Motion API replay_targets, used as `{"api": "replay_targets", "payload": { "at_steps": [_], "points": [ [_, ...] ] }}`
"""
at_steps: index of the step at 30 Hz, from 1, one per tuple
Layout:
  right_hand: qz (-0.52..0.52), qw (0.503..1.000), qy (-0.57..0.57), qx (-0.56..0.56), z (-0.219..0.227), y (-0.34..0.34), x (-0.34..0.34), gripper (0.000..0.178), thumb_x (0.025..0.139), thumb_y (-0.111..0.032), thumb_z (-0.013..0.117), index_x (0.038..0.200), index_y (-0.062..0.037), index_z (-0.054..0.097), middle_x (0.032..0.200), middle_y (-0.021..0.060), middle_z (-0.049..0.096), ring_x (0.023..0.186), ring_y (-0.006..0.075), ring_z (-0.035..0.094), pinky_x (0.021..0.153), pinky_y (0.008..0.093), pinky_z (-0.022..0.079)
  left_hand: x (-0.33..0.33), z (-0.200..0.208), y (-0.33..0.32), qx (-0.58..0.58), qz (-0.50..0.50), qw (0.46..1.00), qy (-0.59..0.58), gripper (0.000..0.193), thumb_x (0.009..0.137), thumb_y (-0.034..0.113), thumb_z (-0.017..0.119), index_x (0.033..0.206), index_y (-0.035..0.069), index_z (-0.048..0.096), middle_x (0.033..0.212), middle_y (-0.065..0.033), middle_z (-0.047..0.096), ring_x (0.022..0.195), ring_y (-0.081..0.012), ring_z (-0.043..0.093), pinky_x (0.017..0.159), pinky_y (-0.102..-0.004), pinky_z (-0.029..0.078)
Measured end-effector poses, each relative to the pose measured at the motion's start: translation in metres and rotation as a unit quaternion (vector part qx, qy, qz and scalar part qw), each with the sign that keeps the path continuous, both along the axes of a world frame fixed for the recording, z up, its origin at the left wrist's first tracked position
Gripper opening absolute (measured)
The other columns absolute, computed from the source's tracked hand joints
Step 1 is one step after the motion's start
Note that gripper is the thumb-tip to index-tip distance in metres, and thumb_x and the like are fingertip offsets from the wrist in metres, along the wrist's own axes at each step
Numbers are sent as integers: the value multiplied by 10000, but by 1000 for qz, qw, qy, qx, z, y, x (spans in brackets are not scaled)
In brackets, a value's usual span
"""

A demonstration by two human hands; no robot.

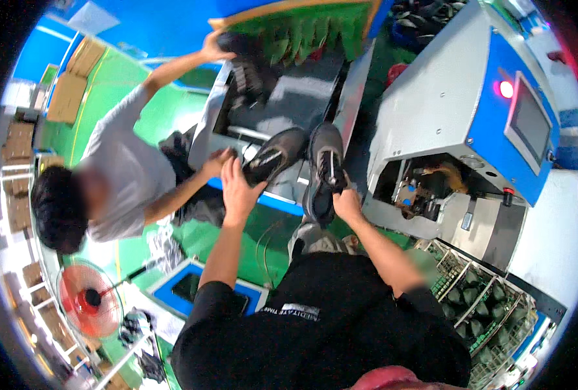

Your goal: The person places shoes into a machine for sole attachment, takes them out, removes internal molds by hand, and places the molds onto a large metal rack.

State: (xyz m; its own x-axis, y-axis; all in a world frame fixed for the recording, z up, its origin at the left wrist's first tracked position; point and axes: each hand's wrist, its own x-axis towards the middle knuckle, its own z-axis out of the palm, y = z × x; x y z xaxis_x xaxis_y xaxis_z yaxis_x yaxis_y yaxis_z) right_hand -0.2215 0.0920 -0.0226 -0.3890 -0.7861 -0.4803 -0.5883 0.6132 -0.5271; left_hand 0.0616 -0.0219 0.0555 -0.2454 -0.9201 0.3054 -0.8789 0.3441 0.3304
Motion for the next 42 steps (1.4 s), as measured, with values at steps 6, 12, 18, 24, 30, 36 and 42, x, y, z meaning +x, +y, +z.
{"api": "replay_targets", "payload": {
  "at_steps": [6,12,18,24,30,36,42],
  "points": [
    [-71,982,-161,-73,12,0,-46,666,824,-194,719,1408,19,480,1277,169,652,1166,266,623,1020,380,457,26,-17,-24,290,-82,950,82,993,599,347,922,1382,-23,436,1229,-273,633,1177,-443,591,968,-460,489],
    [-28,978,-200,-54,2,50,-51,508,948,-409,658,1168,48,630,865,78,672,754,157,587,669,362,487,30,-35,-12,352,15,928,122,797,659,284,909,1290,-19,526,1134,-226,678,1057,-389,653,888,-445,512],
    [-66,957,-257,-114,30,124,-93,687,951,-413,647,1424,56,476,1138,139,714,992,196,690,845,321,530,48,-27,71,451,256,667,535,472,861,292,800,1194,-5,647,1104,-101,688,989,-249,667,836,-417,555],
    [-6,972,-156,-174,69,175,-119,609,921,-303,682,1441,-54,485,1209,165,693,1085,271,682,923,373,542,33,46,154,393,88,586,703,594,936,381,687,1350,-17,538,1286,-155,638,1146,-322,636,1008,-473,512],
    [319,811,-9,-491,192,152,-112,773,821,-67,680,1516,-53,344,1597,155,325,1494,311,291,1227,448,240,-12,110,207,387,28,605,695,648,932,488,658,1357,15,536,1249,-141,653,1077,-309,656,935,-461,541],
    [476,574,205,-634,300,173,-124,750,856,-83,594,1539,-178,301,1620,107,319,1508,265,267,1245,519,136,-92,169,243,498,-83,612,609,630,978,465,557,1421,21,492,1299,-168,630,1095,-314,656,958,-428,533],
    [486,605,181,-605,309,222,-172,538,869,-138,607,1392,-81,494,1331,182,559,1248,331,566,1077,497,453,-178,210,239,694,38,552,460,528,969,478,615,1264,41,644,1115,-127,722,928,-231,709,831,-337,576]
  ]
}}
